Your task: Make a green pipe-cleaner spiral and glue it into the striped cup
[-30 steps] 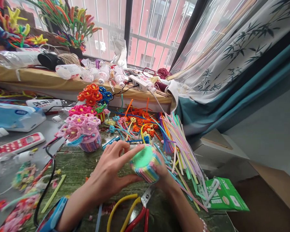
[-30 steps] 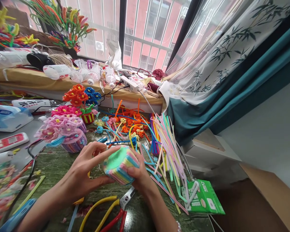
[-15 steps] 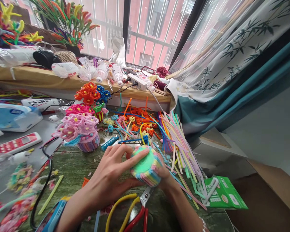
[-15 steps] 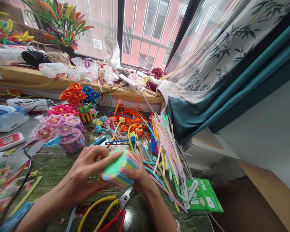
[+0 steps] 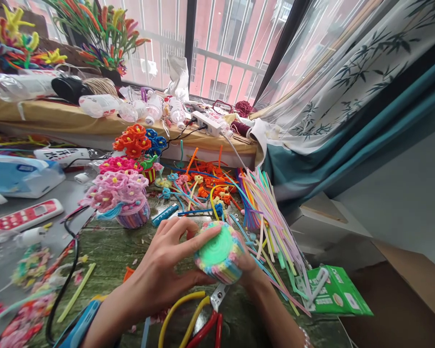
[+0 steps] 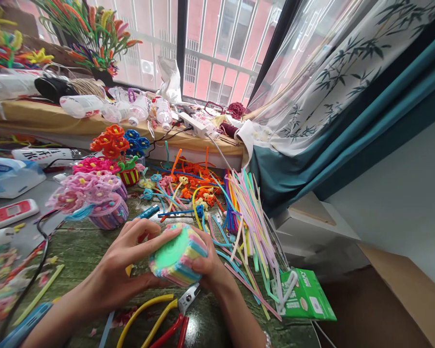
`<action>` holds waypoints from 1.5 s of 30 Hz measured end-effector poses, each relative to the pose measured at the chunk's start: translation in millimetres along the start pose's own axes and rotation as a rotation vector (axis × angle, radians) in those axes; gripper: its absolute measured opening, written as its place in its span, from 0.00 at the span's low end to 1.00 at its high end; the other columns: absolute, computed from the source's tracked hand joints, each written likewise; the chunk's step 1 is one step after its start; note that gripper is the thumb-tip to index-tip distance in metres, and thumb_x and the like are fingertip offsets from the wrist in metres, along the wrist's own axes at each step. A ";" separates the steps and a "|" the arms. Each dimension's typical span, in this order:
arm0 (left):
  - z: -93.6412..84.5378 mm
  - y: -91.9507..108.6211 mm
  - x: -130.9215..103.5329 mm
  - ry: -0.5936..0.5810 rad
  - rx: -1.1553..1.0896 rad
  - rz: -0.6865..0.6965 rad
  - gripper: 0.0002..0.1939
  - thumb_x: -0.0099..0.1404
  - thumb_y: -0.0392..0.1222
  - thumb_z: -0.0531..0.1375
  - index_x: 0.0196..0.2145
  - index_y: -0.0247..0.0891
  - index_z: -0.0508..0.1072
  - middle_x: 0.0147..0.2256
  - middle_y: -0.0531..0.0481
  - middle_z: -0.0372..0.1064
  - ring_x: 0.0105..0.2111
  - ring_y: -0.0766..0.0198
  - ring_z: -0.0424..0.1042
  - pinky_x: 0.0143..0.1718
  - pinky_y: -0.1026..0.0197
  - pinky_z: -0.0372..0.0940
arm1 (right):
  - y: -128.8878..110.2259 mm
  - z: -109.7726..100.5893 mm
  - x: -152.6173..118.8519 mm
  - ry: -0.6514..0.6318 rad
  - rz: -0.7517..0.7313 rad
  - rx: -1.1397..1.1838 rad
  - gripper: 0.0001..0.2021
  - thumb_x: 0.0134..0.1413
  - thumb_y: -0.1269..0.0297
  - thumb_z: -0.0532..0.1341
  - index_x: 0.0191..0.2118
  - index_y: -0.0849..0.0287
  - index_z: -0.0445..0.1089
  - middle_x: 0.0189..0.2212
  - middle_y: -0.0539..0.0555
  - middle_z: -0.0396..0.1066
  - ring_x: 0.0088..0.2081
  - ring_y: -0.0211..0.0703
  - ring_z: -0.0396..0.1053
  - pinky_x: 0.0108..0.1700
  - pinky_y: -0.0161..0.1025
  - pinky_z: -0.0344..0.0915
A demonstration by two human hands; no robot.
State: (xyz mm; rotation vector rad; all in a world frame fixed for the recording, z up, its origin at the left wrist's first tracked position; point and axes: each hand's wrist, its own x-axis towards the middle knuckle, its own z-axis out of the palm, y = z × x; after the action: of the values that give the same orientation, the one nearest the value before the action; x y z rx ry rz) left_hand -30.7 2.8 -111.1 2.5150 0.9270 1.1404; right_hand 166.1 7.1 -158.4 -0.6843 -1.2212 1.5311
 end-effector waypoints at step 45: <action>-4.1 -11.0 1.0 -0.095 -0.092 -0.164 0.37 0.67 0.42 0.63 0.67 0.55 0.50 0.54 0.53 0.71 0.53 0.54 0.63 0.56 0.52 0.54 | 5.3 23.5 6.3 0.148 -0.043 0.105 0.28 0.37 0.62 0.76 0.48 0.52 0.72 0.39 0.48 0.76 0.39 0.40 0.72 0.43 0.33 0.67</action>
State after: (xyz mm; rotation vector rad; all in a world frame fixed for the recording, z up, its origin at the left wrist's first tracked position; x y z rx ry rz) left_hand -38.3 11.8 -112.6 2.3493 1.0109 0.9825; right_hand 141.5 4.7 -154.8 -0.6852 -1.0310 1.4713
